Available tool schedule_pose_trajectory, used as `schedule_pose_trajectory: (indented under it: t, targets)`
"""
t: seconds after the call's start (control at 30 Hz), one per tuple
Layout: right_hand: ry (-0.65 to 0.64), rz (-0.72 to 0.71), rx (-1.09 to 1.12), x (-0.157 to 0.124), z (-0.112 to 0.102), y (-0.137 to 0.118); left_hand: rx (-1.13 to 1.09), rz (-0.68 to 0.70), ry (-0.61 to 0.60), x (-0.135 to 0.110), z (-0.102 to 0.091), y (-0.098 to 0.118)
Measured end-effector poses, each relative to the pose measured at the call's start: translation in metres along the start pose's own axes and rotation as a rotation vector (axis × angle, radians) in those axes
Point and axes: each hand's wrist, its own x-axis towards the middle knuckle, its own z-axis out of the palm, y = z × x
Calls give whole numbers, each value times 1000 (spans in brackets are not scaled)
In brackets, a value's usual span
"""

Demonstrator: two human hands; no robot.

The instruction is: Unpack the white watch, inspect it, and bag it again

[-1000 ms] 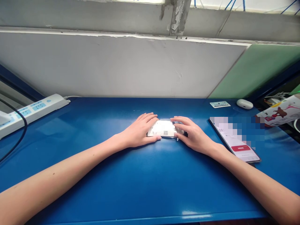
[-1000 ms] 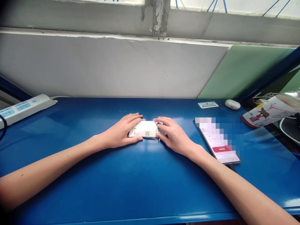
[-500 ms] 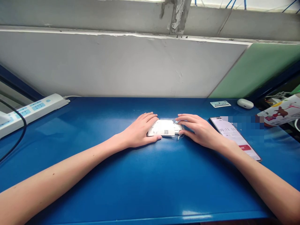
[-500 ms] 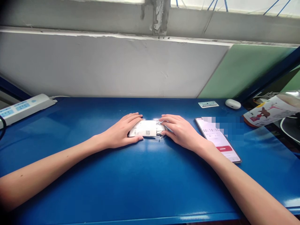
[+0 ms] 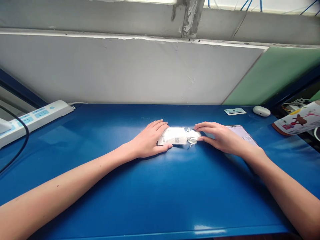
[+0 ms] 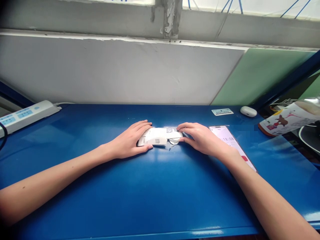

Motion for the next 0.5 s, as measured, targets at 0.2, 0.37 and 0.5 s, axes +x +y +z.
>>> schedule_pose_trajectory:
  t: [0.2,0.37,0.5]
  targets:
    - [-65,86,85,1,-1,-7,-1,-3,9,0,1,-1]
    - [6,93,80,1,10,-19,-12,0,24,0,1,0]
    - [12,82,92,3,19,-25,-4,8,18,1,2,0]
